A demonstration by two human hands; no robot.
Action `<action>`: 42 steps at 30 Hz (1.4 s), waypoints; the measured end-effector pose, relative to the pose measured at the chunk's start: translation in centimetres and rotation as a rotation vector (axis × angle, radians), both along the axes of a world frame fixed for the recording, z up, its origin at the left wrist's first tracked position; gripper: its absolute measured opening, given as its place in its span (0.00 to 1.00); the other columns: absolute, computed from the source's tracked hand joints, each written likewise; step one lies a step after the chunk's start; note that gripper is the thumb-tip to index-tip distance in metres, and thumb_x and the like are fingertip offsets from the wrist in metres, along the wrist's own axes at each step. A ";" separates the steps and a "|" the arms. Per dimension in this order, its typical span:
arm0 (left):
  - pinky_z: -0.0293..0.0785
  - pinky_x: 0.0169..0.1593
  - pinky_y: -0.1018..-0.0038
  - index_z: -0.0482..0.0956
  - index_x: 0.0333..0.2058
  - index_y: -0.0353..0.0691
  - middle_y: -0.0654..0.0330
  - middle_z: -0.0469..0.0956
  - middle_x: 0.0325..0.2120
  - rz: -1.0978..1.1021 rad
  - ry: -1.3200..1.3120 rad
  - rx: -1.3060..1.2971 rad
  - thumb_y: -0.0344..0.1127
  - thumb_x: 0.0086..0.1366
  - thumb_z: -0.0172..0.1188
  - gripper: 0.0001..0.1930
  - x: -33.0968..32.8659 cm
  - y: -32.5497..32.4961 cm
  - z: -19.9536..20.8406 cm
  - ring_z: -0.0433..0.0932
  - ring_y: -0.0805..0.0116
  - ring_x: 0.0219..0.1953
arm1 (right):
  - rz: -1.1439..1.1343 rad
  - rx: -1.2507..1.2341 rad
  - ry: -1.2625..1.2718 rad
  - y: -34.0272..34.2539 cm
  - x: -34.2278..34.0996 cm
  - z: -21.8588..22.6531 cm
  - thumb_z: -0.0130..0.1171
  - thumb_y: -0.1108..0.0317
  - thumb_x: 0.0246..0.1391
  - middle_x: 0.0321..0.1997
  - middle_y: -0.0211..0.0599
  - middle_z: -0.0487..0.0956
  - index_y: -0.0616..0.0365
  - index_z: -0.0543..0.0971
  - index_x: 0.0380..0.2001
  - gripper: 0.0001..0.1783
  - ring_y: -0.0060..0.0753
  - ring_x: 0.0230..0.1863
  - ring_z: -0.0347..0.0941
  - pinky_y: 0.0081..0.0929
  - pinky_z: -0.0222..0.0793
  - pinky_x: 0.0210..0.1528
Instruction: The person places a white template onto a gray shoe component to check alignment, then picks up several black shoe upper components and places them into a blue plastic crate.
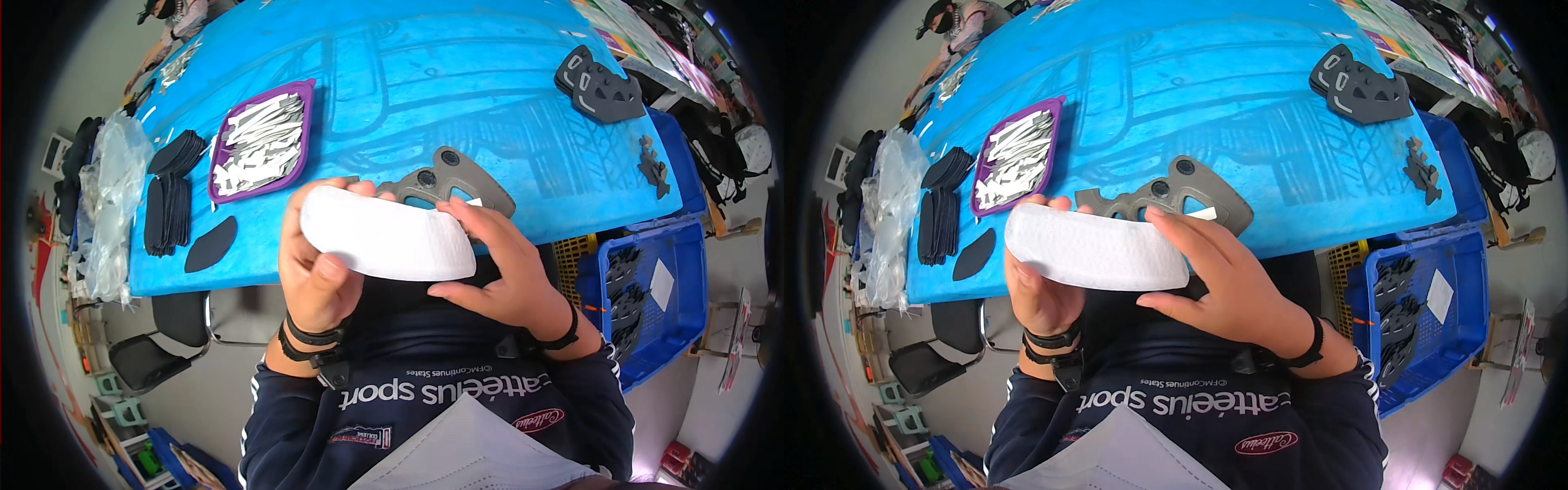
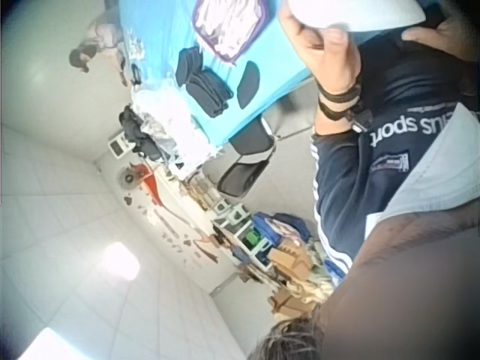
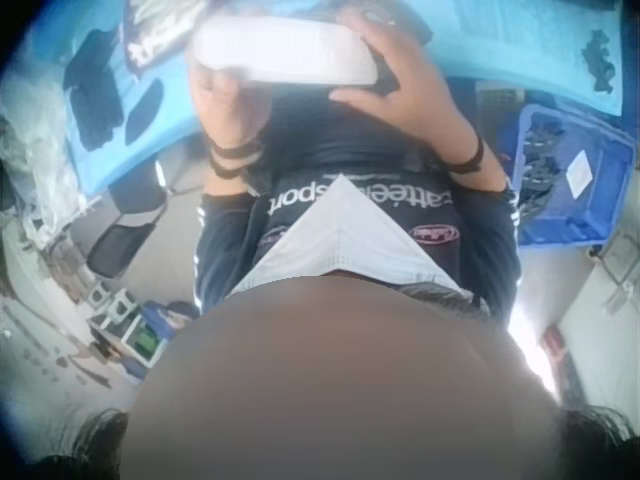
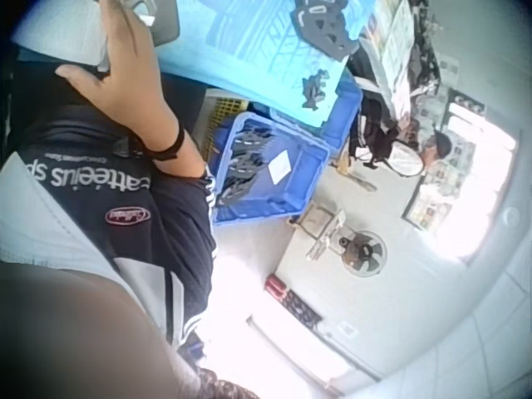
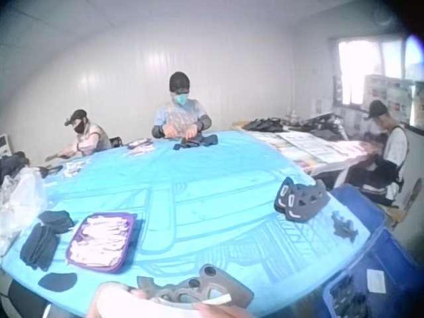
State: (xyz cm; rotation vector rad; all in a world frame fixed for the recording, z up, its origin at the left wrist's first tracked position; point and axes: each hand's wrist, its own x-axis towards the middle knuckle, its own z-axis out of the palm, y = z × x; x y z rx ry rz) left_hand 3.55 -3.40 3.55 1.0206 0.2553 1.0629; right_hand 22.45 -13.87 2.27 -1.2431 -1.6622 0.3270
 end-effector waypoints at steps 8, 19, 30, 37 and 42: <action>0.74 0.54 0.56 0.58 0.61 0.31 0.48 0.73 0.51 -0.273 -0.092 -0.274 0.50 0.67 0.53 0.32 0.6 1.0 -2.3 0.76 0.49 0.50 | 0.253 0.034 0.124 -0.3 2.1 -1.0 0.71 0.69 0.44 0.41 0.32 0.80 0.51 0.80 0.49 0.25 0.35 0.40 0.78 0.28 0.74 0.42; 0.71 0.59 0.53 0.57 0.61 0.39 0.48 0.74 0.51 -0.145 -0.231 -0.160 0.44 0.64 0.62 0.33 1.2 -0.5 -3.5 0.72 0.47 0.57 | -0.036 -0.011 0.069 -0.9 1.4 -0.8 0.71 0.73 0.40 0.57 0.43 0.72 0.57 0.80 0.49 0.27 0.40 0.50 0.74 0.31 0.71 0.51; 0.74 0.54 0.68 0.66 0.52 0.35 0.48 0.76 0.49 0.081 0.314 0.449 0.28 0.44 0.78 0.37 -1.9 0.8 -5.0 0.76 0.62 0.52 | -0.121 0.023 0.462 -1.1 2.2 -2.3 0.69 0.79 0.44 0.52 0.38 0.77 0.61 0.82 0.43 0.19 0.30 0.49 0.76 0.24 0.76 0.46; 0.73 0.45 0.66 0.79 0.41 0.34 0.54 0.80 0.38 0.246 0.843 1.042 0.43 0.38 0.78 0.30 -3.0 2.9 -3.1 0.78 0.54 0.40 | -0.066 -0.135 0.053 -1.7 4.8 -2.0 0.70 0.77 0.42 0.46 0.36 0.81 0.58 0.84 0.38 0.16 0.33 0.43 0.78 0.24 0.75 0.43; 0.72 0.44 0.68 0.81 0.43 0.36 0.56 0.78 0.37 0.264 0.969 1.078 0.41 0.42 0.76 0.28 -1.5 4.3 -2.7 0.76 0.57 0.40 | -0.129 -0.139 -0.029 0.2 5.7 -2.8 0.69 0.76 0.44 0.45 0.34 0.81 0.58 0.84 0.38 0.14 0.34 0.42 0.78 0.26 0.75 0.41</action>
